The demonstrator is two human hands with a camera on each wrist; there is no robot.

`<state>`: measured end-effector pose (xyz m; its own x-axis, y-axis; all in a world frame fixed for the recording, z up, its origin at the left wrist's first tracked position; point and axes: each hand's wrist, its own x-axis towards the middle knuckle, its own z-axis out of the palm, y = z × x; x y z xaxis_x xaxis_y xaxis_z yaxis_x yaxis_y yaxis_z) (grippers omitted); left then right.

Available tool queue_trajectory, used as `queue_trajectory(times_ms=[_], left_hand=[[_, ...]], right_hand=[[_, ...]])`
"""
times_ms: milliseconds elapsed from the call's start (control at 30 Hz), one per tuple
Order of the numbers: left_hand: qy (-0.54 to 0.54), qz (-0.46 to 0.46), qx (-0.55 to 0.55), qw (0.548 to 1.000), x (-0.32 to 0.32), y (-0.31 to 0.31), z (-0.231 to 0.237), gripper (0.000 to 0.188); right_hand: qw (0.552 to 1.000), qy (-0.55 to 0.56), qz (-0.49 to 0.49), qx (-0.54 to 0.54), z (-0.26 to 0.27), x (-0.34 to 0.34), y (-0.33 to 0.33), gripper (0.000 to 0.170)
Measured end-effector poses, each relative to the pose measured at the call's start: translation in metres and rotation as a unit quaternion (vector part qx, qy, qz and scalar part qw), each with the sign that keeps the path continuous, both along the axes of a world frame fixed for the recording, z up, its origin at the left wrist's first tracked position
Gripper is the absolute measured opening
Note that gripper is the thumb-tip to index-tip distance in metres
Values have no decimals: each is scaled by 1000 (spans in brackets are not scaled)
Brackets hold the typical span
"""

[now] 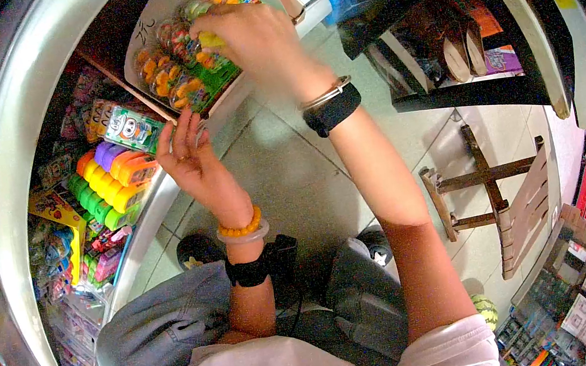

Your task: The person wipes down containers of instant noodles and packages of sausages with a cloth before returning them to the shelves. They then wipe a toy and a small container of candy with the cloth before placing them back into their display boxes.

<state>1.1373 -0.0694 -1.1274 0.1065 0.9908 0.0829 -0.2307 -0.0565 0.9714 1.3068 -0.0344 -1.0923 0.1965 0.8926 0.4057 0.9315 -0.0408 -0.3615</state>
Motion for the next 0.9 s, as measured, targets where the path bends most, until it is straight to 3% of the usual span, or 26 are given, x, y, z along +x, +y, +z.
queue_trajectory(times_ms=[200, 300, 400, 500, 600, 733, 767, 867, 900], left_hand=[[2, 21, 9, 1000, 2, 1, -2, 40], [-10, -3, -3, 1000, -1, 2, -3, 43], [-6, -16, -11, 1000, -1, 1, -1, 45], [-6, -15, -5, 1000, 0, 2, -1, 45], [-12, -10, 6, 1000, -1, 1, -2, 44], [4, 7, 12, 1000, 0, 0, -2, 36], [-3, -7, 4, 1000, 0, 0, -1, 39], [-16, -39, -13, 999, 2, -6, 5, 44], [-15, -44, -13, 999, 3, -8, 7, 43]], right_hand=[[997, 55, 38, 38, -21, 7, 5, 25], [997, 34, 33, -60, -9, -1, 0, 25], [996, 63, 27, -59, -20, -9, 4, 26], [992, 40, 84, 85, -21, -5, 8, 28], [982, 146, 69, 102, 3, 12, 1, 33], [998, -2, 1, 56, 1, 30, 0, 38], [993, -50, 13, 108, -11, 32, 6, 38], [999, -40, -18, 4, -17, 19, 6, 37], [998, -61, -18, 16, -23, 21, 8, 34]])
